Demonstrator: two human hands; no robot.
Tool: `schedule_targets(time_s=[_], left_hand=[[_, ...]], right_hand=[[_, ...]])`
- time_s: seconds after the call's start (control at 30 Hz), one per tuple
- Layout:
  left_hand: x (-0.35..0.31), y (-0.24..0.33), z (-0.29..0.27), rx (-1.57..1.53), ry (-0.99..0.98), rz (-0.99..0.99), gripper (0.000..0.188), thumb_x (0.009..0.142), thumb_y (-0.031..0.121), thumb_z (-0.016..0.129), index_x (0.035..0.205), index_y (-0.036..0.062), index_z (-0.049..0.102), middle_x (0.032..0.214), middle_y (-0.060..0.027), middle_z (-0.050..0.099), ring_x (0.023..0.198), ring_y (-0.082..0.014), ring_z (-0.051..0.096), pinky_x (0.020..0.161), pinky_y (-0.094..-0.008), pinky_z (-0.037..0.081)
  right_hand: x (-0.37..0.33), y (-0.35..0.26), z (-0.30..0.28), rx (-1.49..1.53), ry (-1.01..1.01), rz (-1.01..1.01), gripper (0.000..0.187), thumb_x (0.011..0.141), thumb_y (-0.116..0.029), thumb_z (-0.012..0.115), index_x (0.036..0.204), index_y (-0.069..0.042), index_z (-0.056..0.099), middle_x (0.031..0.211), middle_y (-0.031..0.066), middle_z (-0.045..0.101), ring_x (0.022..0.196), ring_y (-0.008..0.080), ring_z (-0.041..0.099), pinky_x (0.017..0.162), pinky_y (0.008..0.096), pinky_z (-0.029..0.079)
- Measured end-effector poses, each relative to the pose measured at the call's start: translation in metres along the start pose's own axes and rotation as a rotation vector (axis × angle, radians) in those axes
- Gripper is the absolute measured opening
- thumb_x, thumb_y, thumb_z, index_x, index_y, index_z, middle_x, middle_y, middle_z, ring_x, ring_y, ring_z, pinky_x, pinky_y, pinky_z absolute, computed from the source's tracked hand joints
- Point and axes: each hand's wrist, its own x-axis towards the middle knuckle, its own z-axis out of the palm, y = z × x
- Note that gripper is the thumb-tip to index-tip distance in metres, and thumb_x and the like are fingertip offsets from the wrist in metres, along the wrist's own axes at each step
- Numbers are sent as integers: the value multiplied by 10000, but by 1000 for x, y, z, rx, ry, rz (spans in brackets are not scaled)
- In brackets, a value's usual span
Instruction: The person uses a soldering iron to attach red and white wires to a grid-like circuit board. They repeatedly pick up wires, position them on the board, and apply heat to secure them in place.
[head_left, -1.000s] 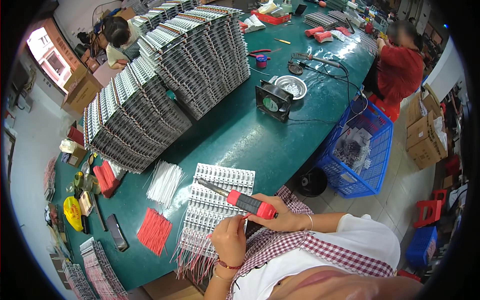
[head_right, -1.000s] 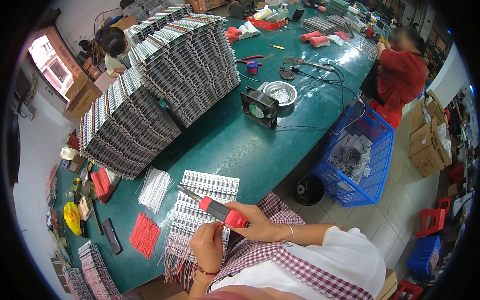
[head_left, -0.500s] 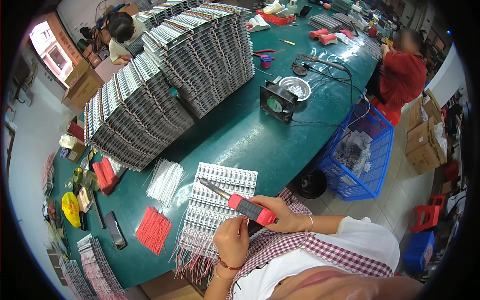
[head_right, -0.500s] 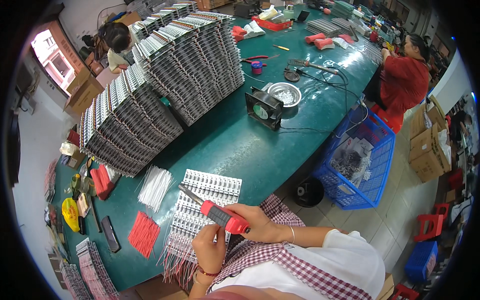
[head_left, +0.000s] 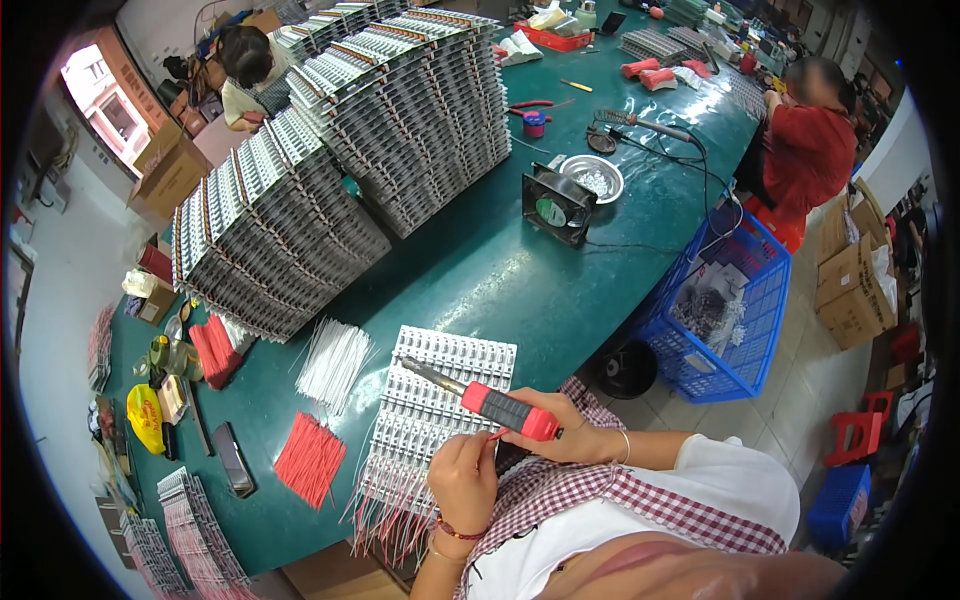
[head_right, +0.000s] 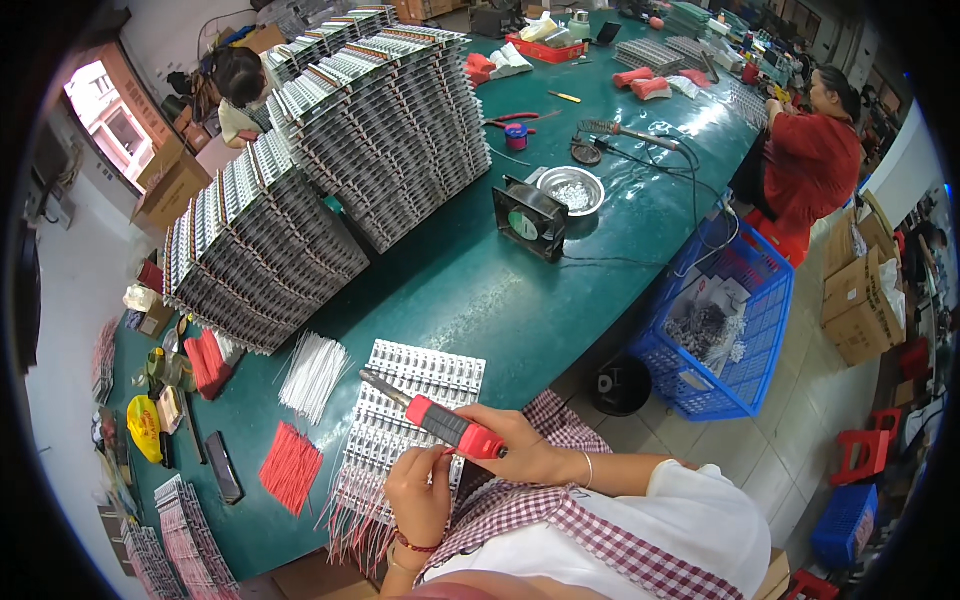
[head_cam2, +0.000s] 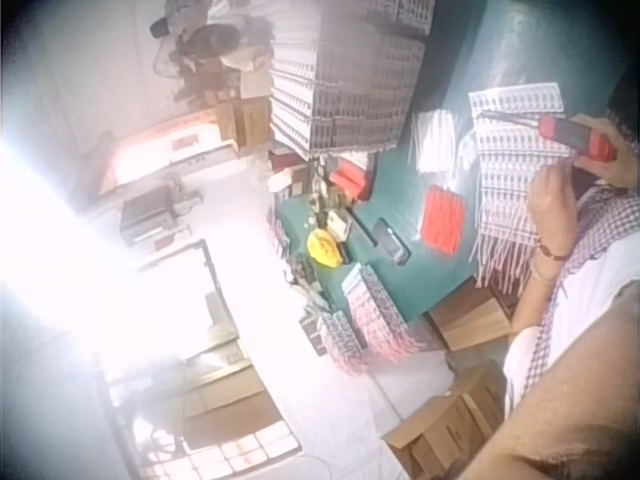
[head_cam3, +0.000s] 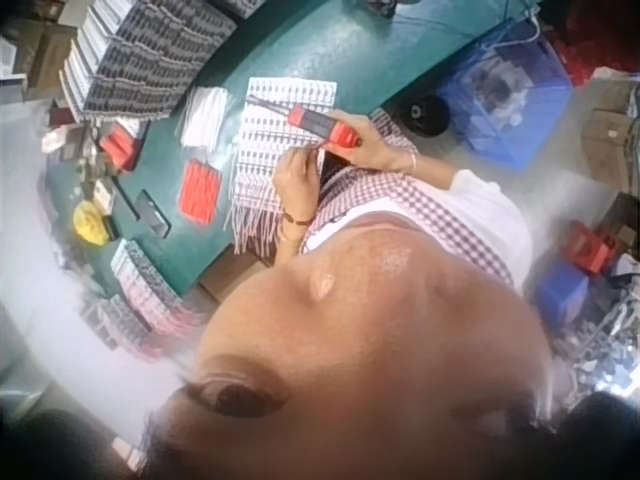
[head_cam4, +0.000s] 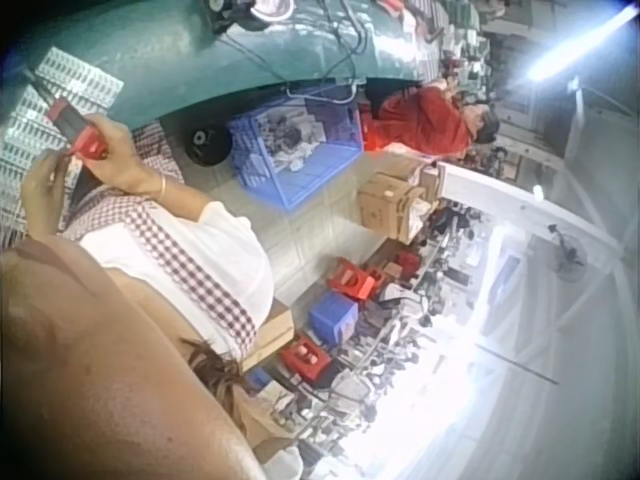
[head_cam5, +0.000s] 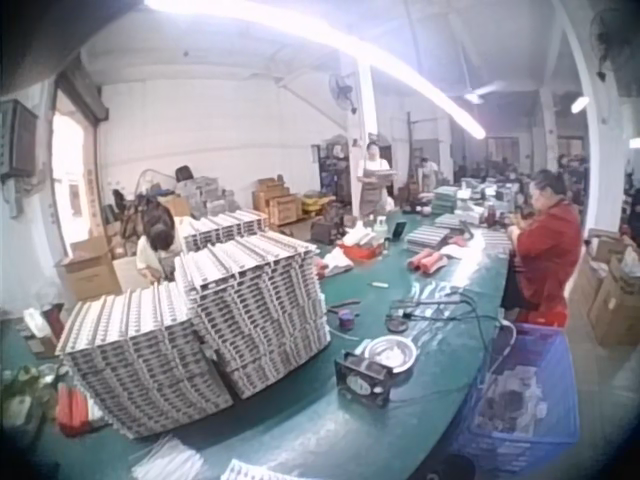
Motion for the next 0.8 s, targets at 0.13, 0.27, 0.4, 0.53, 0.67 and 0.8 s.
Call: schedule_targets(time_s=[0.13, 0.27, 0.4, 0.53, 0.67, 0.8], left_hand=[[3, 1, 1, -93, -3, -13, 51, 796, 33, 649, 844, 14, 649, 739, -128, 611, 666, -309, 588, 594, -394, 451], [4, 6, -4, -152, -59, -51, 57, 814, 34, 643, 864, 9, 650, 754, -135, 629, 679, -309, 605, 606, -387, 463], [5, 11, -4, -233, -81, -62, 68, 818, 30, 644, 883, 14, 656, 748, -127, 631, 673, -300, 609, 596, -372, 464], [6, 12, -4, -259, -62, -62, 73, 806, 26, 663, 870, -8, 661, 728, -133, 634, 624, -260, 622, 566, -329, 461], [8, 13, -3, -280, -59, -50, 70, 809, 26, 659, 869, -11, 660, 729, -130, 637, 619, -254, 620, 563, -323, 458], [8, 13, 0, -273, -112, -38, 65, 813, 28, 654, 867, -9, 658, 731, -127, 639, 618, -249, 618, 562, -323, 455]], right_hand=[[-3, 4, 1, 282, -17, 220, 309, 820, -91, 714, 1080, 1, 575, 948, 62, 642, 874, 133, 608, 756, 279, 488], [3, -8, -11, 461, -94, 412, 258, 827, -151, 734, 1007, -27, 596, 886, 18, 632, 810, 93, 586, 707, 252, 480], [5, -6, -16, 529, -139, 391, 258, 830, -171, 734, 994, -24, 599, 870, 27, 632, 782, 99, 593, 700, 244, 483], [4, -6, -18, 544, -153, 376, 260, 837, -178, 728, 991, -15, 596, 867, 33, 630, 789, 107, 599, 713, 250, 491], [4, -13, -17, 615, -86, 403, 291, 840, -192, 726, 1022, -12, 585, 857, 34, 625, 782, 108, 599, 710, 260, 492], [1, -2, -18, 596, -97, 373, 336, 844, -204, 724, 1070, -12, 565, 850, 30, 616, 773, 111, 599, 714, 267, 492]])
